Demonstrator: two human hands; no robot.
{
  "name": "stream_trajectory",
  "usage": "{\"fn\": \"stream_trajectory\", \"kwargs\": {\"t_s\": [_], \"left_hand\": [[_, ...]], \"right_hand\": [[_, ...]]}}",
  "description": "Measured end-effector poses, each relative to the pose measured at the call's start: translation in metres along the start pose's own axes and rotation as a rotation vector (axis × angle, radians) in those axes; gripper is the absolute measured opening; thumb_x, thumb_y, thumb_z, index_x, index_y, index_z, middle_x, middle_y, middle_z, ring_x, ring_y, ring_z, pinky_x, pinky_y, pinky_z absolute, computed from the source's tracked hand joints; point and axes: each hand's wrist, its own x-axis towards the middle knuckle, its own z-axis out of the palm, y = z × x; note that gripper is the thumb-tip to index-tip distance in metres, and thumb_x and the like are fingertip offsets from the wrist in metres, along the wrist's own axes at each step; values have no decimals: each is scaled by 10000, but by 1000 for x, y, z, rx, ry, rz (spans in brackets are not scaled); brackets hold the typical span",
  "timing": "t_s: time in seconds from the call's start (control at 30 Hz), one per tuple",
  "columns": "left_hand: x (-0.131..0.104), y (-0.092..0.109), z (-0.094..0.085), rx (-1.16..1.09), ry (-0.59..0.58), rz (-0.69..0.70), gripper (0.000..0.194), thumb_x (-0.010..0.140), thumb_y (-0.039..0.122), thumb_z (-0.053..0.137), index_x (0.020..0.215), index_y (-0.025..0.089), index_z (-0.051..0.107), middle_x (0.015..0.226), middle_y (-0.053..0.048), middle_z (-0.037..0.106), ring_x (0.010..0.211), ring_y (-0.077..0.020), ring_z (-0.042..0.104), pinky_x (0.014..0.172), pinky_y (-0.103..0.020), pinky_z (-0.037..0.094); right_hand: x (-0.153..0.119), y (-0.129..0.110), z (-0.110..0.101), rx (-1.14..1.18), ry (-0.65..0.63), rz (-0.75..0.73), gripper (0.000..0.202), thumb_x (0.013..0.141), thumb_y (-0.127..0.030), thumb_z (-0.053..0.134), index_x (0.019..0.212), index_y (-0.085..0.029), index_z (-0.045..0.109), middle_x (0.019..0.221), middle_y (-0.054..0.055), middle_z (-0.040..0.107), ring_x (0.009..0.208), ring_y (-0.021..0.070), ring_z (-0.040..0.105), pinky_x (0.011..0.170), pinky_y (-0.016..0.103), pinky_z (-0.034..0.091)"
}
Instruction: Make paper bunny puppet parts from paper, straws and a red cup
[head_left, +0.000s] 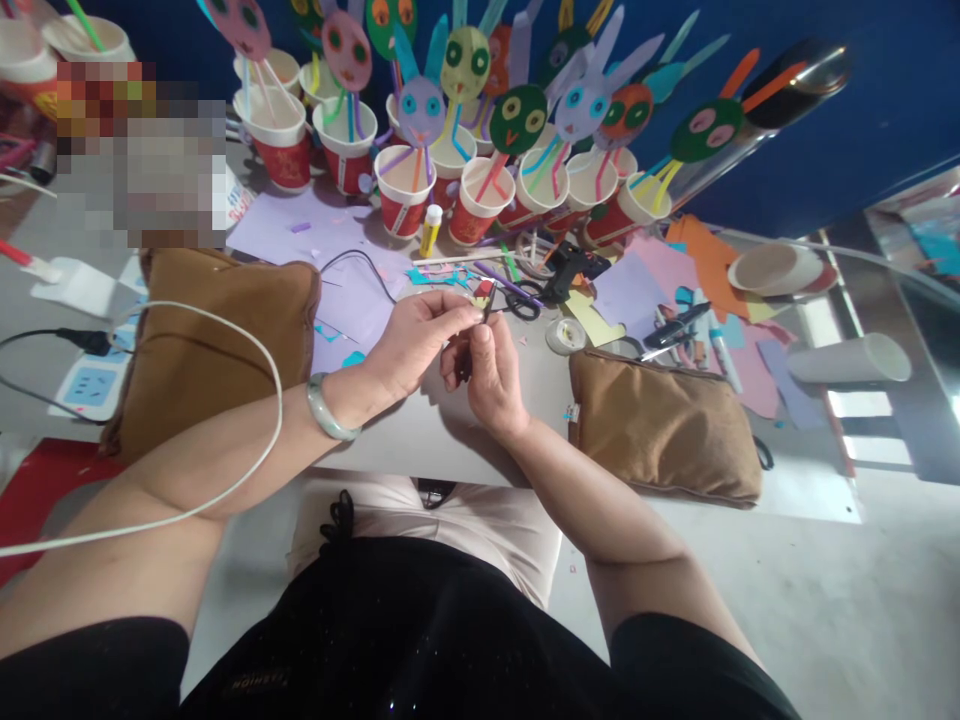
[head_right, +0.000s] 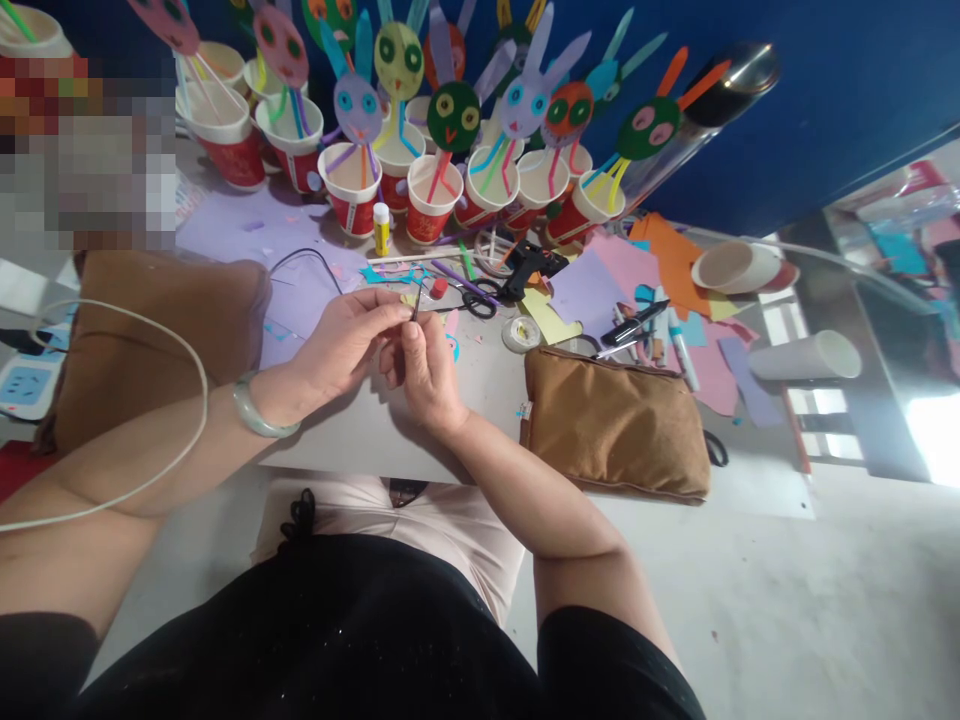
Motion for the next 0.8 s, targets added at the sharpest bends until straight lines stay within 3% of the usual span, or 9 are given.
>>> {"fn": "stream_trajectory", "kwargs": {"t_s": [0.27,0.4,0.53,0.8], "left_hand": [[-2,6,-1,0,-36,-10,308,769,401,822,723,220,578,512,65,549,357,-103,486,368,-271,408],[5,6,-7,51,42,112,187,762,259,769,689,186,612,658,24,628,593,-96,603,585,-243,508],[9,10,-13,108,82,159,118,725,227,761,692,175,661,709,12,665,743,-110,631,723,-235,508],[5,26,-15,142,2,126,96,692,215,757,677,180,669,721,12,690,733,-125,619,731,-267,505]], "right_hand": [[-1,1,1,51,-1,1,581,921,-883,506,935,-304,456,654,-18,577,519,168,493,506,332,398],[5,-8,-12,76,27,-54,580,901,-862,583,929,-295,463,620,-42,556,501,141,447,497,301,355],[17,-22,-36,-21,3,-57,603,859,-857,652,916,-261,579,600,-57,466,524,112,376,474,263,292],[23,-39,-60,-199,-196,26,723,893,-892,545,812,-185,673,546,-46,433,494,85,357,455,254,247]]}}
